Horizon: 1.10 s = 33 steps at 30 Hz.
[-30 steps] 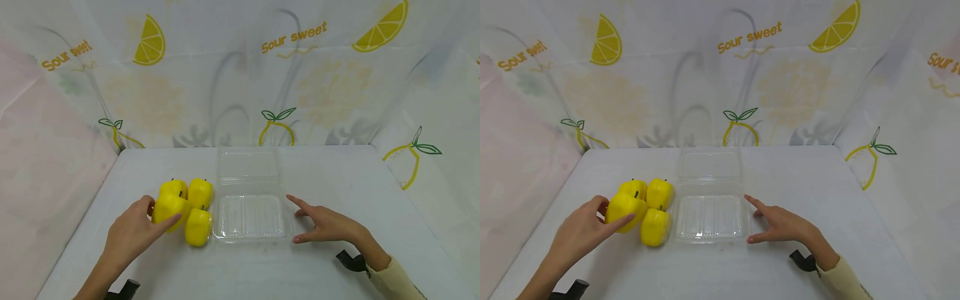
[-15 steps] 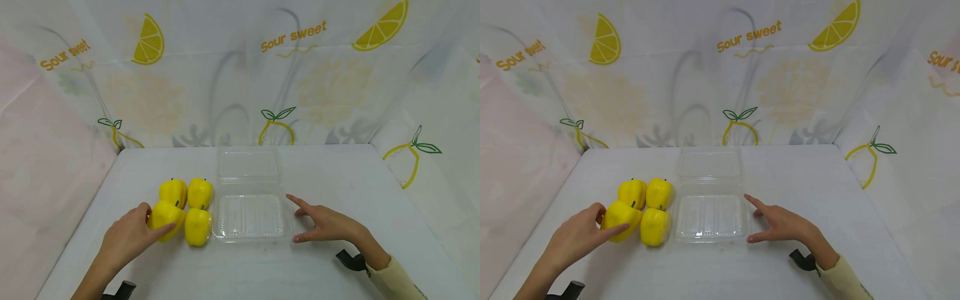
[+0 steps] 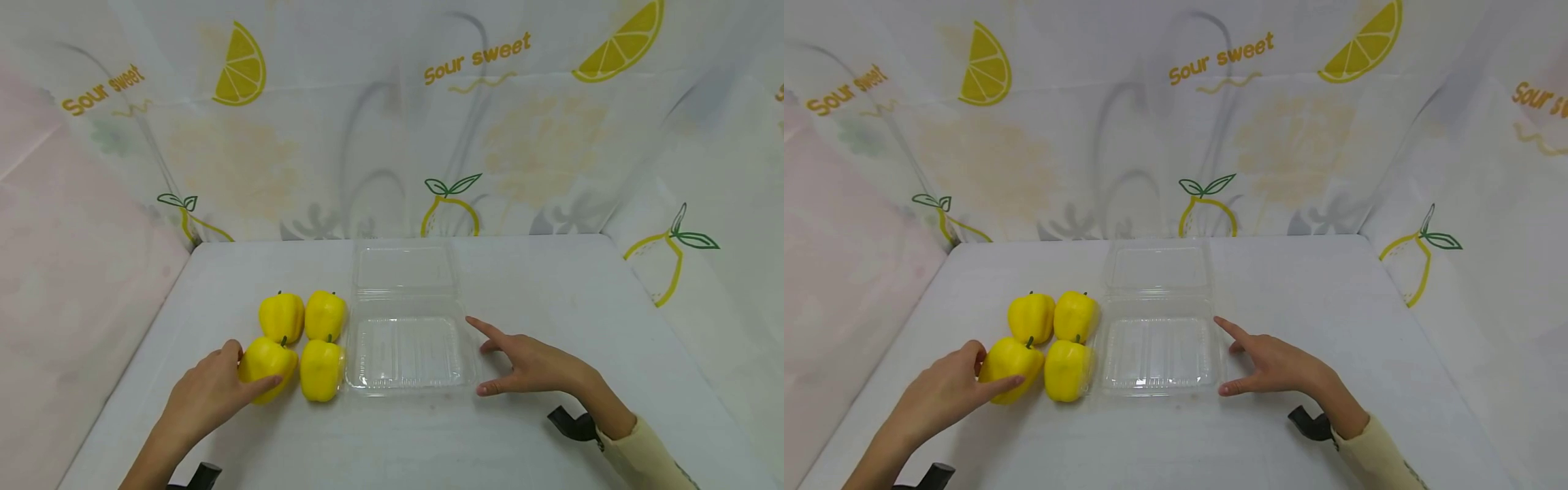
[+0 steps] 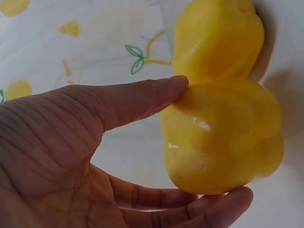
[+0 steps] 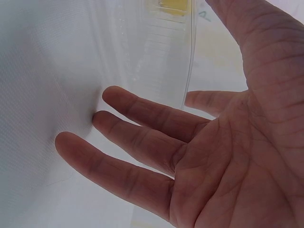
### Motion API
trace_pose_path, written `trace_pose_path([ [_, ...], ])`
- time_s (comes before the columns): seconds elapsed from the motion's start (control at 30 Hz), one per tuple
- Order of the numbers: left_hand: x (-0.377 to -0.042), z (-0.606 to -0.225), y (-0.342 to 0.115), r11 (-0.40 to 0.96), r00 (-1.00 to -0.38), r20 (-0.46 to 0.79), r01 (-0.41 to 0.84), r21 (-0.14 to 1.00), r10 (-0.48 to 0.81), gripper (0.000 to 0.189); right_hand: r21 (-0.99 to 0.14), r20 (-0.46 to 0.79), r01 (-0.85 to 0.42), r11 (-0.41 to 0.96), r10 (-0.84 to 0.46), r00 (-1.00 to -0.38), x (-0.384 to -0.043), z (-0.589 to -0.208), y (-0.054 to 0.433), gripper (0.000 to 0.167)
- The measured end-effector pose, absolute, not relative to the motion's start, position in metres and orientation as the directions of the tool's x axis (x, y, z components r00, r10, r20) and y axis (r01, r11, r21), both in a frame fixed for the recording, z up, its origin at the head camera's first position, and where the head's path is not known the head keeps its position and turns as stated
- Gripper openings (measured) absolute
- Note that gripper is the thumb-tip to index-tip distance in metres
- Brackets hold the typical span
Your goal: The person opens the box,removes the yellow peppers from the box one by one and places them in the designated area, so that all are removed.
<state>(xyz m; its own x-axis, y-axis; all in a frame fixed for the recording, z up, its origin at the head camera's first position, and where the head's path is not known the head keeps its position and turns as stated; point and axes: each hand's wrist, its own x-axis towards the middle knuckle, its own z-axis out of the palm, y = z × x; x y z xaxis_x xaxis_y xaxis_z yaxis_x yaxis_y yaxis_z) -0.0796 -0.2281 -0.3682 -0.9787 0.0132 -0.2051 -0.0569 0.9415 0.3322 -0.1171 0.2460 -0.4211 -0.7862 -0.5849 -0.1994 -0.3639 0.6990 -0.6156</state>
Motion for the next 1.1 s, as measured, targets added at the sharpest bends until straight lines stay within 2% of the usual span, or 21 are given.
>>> trace_pose_path([
  [0.8, -0.082, -0.385, -0.224, 0.921, -0.968, -0.25, -0.074, 0.383, 0.026, 0.071, -0.618, -0.194, -0.365, 0.696, -0.585, -0.788, -0.116, -0.419, 0.245, 0.111],
  [1.1, -0.082, -0.392, -0.222, 0.93, -0.966, -0.256, -0.079, 0.36, 0.017, 0.073, -0.614, -0.194, -0.367, 0.699, -0.584, -0.788, -0.116, -0.422, 0.246, 0.111],
])
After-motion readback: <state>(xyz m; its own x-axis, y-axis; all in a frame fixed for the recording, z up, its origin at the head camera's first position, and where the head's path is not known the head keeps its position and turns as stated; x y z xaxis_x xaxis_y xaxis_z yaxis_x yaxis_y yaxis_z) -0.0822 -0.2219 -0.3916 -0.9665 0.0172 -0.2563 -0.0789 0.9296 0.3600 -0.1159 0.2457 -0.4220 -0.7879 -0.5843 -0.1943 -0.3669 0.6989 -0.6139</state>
